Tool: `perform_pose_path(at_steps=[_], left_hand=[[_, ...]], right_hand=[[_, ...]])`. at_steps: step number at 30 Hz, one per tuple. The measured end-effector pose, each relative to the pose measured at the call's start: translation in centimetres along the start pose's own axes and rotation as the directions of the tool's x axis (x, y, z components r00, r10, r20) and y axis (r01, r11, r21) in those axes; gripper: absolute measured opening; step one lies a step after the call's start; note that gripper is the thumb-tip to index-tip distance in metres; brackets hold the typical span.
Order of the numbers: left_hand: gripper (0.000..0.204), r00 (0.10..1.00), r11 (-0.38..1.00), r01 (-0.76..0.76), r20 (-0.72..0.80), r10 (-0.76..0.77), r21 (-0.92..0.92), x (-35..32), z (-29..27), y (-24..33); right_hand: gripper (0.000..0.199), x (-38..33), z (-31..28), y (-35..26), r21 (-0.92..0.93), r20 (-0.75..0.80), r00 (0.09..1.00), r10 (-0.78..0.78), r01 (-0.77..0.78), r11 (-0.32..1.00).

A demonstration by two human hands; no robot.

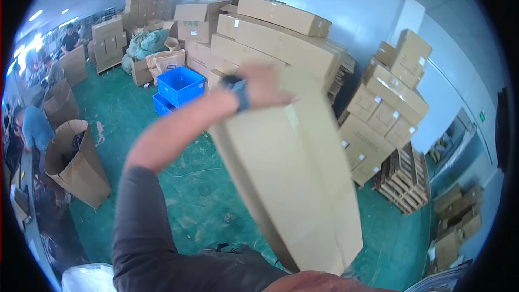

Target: Packing bicycle saddles into cardboard boxes, applying labels, and sealing with tape.

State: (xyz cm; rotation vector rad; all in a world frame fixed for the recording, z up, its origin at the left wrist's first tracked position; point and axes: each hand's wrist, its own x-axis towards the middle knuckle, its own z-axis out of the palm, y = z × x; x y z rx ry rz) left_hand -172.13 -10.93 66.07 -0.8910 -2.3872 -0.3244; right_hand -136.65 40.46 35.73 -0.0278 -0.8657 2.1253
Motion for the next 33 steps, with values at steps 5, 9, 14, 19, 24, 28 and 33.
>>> perform_pose_path(at_steps=[5, 9, 14, 19, 24, 28, 33], left_hand=[[0.083, 0.868, 0.985, -0.144, -0.465, 0.171, 0.093, 13.5, -9.4, -1.4], [0.092, 0.332, 0.877, -0.469, -0.9, 0.283, 0.103, 16.8, 4.3, -12.4], [0.142, 0.667, 0.969, -0.245, -0.732, 0.137, -0.042, 33.5, 19.0, -23.3], [0.14, 0.684, 0.919, -0.126, -0.704, -0.193, -0.374, 51.6, 25.7, -34.4], [0.128, 0.908, 0.881, 0.121, -0.308, -0.285, -0.458, 59.1, 39.7, -53.6], [0.097, 0.928, 0.859, 0.165, -0.219, -0.301, -0.485, 60.5, 51.4, -60.6], [0.085, 0.688, 0.942, 0.074, -0.667, -0.287, -0.329, 65.2, 56.3, -72.7]], right_hand=[[0.068, 19.0, 12.8, 9.4, -0.012, 0.092, 0.996, 0.017, -0.016, 1.0], [0.067, 29.8, 23.1, 20.5, 0.026, 0.169, 0.986, 0.002, -0.006, 1.0], [0.067, 42.6, 38.5, 36.3, 0.057, 0.282, 0.959, 0.031, -0.049, 0.997], [0.079, 61.6, 52.2, 37.9, -0.476, 0.233, 0.971, -0.059, 0.167, 0.863], [0.101, 68.5, 62.2, 52.8, -0.717, 0.49, 0.867, 0.095, 0.338, 0.61], [0.102, 71.1, 64.9, 64.2, -0.878, 0.463, 0.886, 0.032, 0.463, -0.118], [0.085, 72.7, 66.6, 71.9, -0.91, 0.358, 0.848, -0.392, 0.224, -0.348]])
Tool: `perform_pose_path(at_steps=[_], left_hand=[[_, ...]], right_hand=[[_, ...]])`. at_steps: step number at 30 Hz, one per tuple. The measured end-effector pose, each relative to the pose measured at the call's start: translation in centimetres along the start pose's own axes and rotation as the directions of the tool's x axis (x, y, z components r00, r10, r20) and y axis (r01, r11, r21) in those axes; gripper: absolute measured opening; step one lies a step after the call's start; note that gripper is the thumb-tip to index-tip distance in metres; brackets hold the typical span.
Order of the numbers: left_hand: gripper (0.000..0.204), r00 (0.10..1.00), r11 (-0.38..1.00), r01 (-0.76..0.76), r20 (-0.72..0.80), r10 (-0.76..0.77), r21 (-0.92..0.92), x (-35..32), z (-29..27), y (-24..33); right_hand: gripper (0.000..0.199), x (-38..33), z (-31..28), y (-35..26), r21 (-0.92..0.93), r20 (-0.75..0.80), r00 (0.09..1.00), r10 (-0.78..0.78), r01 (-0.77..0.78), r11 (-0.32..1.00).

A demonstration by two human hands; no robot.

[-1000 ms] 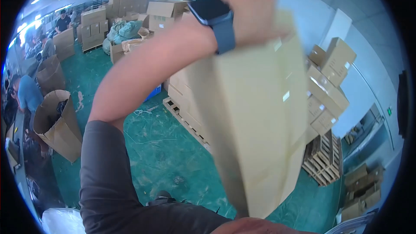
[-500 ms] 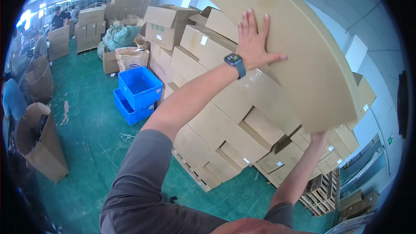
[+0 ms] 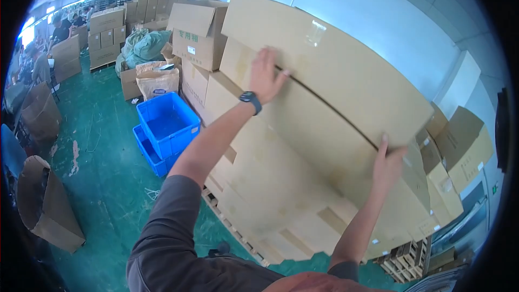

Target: Packing bicycle saddles into cardboard boxes, applying labels, and sealing with tape.

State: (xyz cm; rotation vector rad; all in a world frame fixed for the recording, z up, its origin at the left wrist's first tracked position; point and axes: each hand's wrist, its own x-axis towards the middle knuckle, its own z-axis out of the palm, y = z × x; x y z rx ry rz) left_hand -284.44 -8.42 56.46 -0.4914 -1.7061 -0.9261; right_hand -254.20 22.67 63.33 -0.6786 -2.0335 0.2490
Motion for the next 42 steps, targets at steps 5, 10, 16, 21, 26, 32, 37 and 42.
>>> perform_pose_path(at_steps=[5, 10, 16, 21, 26, 32, 37, 42], left_hand=[[0.084, 0.892, 0.92, 0.378, -0.226, -0.391, -0.1, 9.5, 1.1, -19.3], [0.091, 0.646, 0.189, 0.722, 0.551, -0.529, -0.665, 15.0, -2.7, -36.6], [0.062, 0.681, -0.258, 0.723, 0.724, 0.108, -0.641, 17.4, 1.8, -45.8], [0.049, 0.7, 0.496, 0.528, 0.684, 0.205, -0.689, 14.1, 10.0, -57.9], [0.057, 0.638, 0.059, 0.744, 0.733, 0.236, -0.666, 10.9, 15.5, -61.1], [0.054, 0.643, -0.057, 0.732, 0.717, -0.268, -0.679, 9.7, 11.7, -55.0], [0.066, 0.748, 0.219, 0.643, 0.541, -0.384, -0.734, 4.4, 3.3, -37.5], [0.069, 0.857, 0.553, 0.515, 0.386, -0.341, -0.655, -16.5, -7.4, -21.1]], right_hand=[[0.08, -0.6, 2.4, 0.5, -0.076, -0.237, 0.969, 0.066, -0.086, 0.993], [0.059, -0.4, 6.2, 2.1, -0.134, -0.41, 0.911, 0.045, -0.108, 0.985], [0.069, 0.3, 8.8, 1.9, -0.112, -0.582, 0.803, 0.129, -0.236, 0.965], [0.056, 1.1, 7.6, 6.8, -0.201, -0.622, 0.765, 0.167, -0.363, 0.91], [0.053, 2.0, 6.6, 12.5, -0.526, -0.636, 0.764, -0.108, -0.328, 0.785], [0.068, 2.6, 8.0, 0.5, -0.079, -0.632, 0.695, 0.344, -0.499, 0.863], [0.072, -6.4, 13.4, -2.5, -0.32, -0.613, 0.79, -0.015, -0.231, 0.919], [0.105, -30.3, 21.5, -5.8, -0.146, 0.261, 0.965, 0.024, 0.015, 0.989]])
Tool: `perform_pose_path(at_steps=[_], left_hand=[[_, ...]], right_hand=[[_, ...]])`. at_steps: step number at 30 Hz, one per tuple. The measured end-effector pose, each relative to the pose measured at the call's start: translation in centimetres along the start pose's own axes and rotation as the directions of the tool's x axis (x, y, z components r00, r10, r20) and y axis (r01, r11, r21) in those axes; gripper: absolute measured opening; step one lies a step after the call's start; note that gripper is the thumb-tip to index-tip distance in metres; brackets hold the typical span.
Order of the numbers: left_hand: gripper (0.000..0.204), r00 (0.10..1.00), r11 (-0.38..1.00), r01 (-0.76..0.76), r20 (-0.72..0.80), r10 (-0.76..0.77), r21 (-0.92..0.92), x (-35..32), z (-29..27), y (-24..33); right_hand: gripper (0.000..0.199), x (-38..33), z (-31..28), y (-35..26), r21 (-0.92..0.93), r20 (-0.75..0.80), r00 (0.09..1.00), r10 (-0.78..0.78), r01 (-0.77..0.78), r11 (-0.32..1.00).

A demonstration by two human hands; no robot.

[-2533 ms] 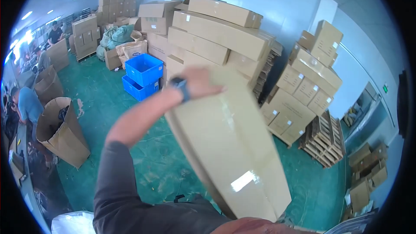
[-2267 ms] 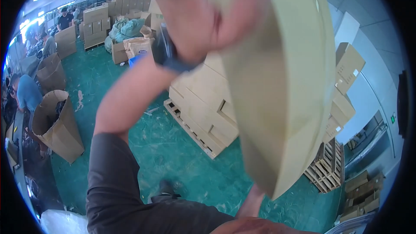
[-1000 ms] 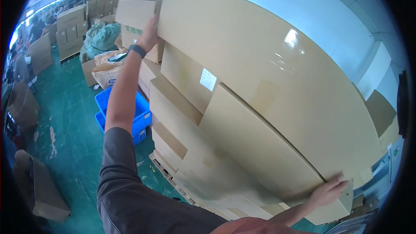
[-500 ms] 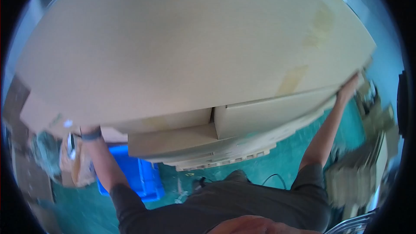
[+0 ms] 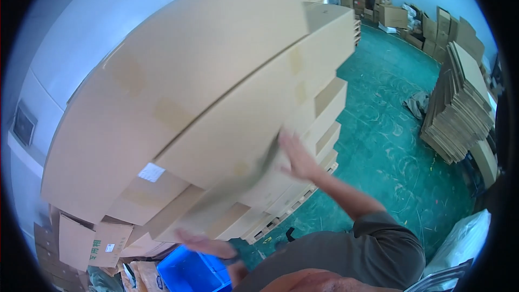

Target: Packing bicycle saddles into cardboard boxes, applying labels, and sealing with tape.

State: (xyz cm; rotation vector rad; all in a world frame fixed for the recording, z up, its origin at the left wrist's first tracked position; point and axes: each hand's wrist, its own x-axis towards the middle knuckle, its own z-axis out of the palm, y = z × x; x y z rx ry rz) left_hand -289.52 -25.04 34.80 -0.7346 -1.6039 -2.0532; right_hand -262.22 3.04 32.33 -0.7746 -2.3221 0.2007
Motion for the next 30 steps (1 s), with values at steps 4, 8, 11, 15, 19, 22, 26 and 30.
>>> perform_pose_path(at_steps=[4, 8, 11, 15, 19, 22, 26, 30], left_hand=[[0.061, 0.172, 0.998, -0.062, 0.985, 0.014, -0.003, -17.8, 5.8, 9.4], [0.069, -0.534, 0.947, -0.32, 0.823, -0.193, 0.015, -31.9, 12.3, 13.9], [0.074, -0.549, 0.887, -0.454, 0.759, -0.35, 0.081, -40.9, 14.4, 12.7], [0.077, -0.406, 0.939, -0.344, 0.903, -0.138, -0.011, -50.8, 19.7, 16.8], [0.076, -0.667, 0.85, -0.515, 0.675, -0.316, -0.111, -61.3, 29.0, 22.2], [0.073, -0.748, 0.843, -0.47, 0.624, -0.223, -0.262, -71.6, 37.8, 27.4], [0.074, -0.806, 0.865, -0.292, 0.592, 0.006, -0.407, -89.3, 50.2, 37.2], [0.073, -0.756, 0.826, -0.023, 0.55, 0.354, -0.563, -106.9, 61.0, 54.8]], right_hand=[[0.075, -22.2, -0.6, 2.7, 0.144, 0.328, 0.945, 0.002, -0.052, 0.988], [0.087, -46.0, -7.5, 13.4, 0.056, 0.8, 0.483, 0.357, -0.652, 0.756], [0.088, -60.5, -18.4, 21.3, -0.304, 0.816, 0.205, 0.541, -0.642, 0.703], [0.08, -70.0, -34.6, 27.8, -0.239, 0.397, 0.194, 0.897, -0.922, 0.305], [0.065, -82.7, -42.7, 34.4, -0.041, -0.077, 0.119, 0.99, -0.992, 0.116], [0.046, -92.3, -43.6, 36.7, 0.19, -0.321, -0.08, 0.944, -0.982, -0.018], [0.041, -105.0, -41.9, 34.7, 0.263, 0.26, -0.51, 0.82, -0.78, -0.568], [0.043, -108.8, -46.9, 26.8, 0.425, 0.158, -0.698, 0.698, -0.59, -0.687]])
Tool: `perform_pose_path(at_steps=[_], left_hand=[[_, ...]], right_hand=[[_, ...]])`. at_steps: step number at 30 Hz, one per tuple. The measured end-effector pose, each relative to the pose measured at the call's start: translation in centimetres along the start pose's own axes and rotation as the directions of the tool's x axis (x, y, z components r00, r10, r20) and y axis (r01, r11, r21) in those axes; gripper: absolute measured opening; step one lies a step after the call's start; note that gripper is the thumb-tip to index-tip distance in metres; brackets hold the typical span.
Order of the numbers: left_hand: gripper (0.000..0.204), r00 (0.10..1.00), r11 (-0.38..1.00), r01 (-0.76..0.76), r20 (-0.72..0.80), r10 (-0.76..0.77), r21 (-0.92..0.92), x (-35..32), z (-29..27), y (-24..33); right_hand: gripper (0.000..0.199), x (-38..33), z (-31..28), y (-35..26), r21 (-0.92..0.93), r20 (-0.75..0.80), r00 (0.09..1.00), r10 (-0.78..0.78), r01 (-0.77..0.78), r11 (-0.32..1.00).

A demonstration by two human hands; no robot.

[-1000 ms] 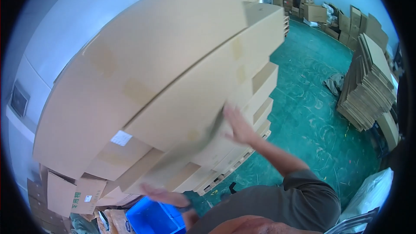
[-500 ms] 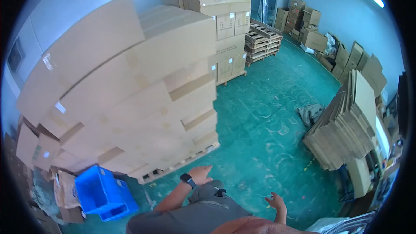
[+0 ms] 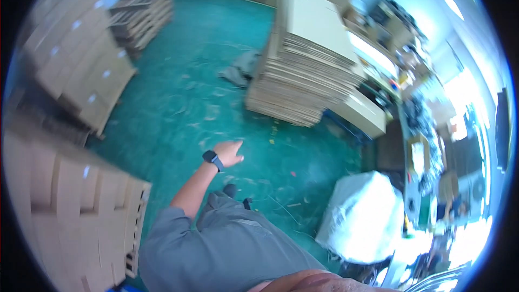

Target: Packing bicycle saddles into cardboard boxes, applying labels, and sealing with tape.

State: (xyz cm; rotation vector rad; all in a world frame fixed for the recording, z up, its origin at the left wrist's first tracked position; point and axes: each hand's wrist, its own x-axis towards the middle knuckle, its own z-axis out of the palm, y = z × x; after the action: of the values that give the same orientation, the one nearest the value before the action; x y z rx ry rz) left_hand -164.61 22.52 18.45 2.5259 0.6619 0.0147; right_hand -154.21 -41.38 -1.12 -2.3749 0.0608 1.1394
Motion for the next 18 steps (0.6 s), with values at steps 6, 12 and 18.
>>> perform_pose_path(at_steps=[6, 12, 18], left_hand=[[0.073, 0.81, 0.94, -0.325, -0.482, 0.335, 0.106, 39.2, -0.6, 20.7], [0.084, 0.812, 0.961, -0.101, -0.536, 0.229, 0.257, 69.8, -0.5, 34.3], [0.108, 0.896, 0.956, 0.148, -0.444, -0.021, 0.254, 84.9, 2.0, 39.8]], right_hand=[[0.048, 1.5, -4.0, 0.4, 0.239, -0.149, 0.986, 0.077, -0.039, 0.97], [0.052, 16.4, -16.5, 0.8, 0.295, -0.273, 0.961, -0.036, 0.119, 0.948], [0.056, 39.1, -36.1, 6.3, 0.205, -0.371, 0.907, -0.199, 0.289, 0.935]])
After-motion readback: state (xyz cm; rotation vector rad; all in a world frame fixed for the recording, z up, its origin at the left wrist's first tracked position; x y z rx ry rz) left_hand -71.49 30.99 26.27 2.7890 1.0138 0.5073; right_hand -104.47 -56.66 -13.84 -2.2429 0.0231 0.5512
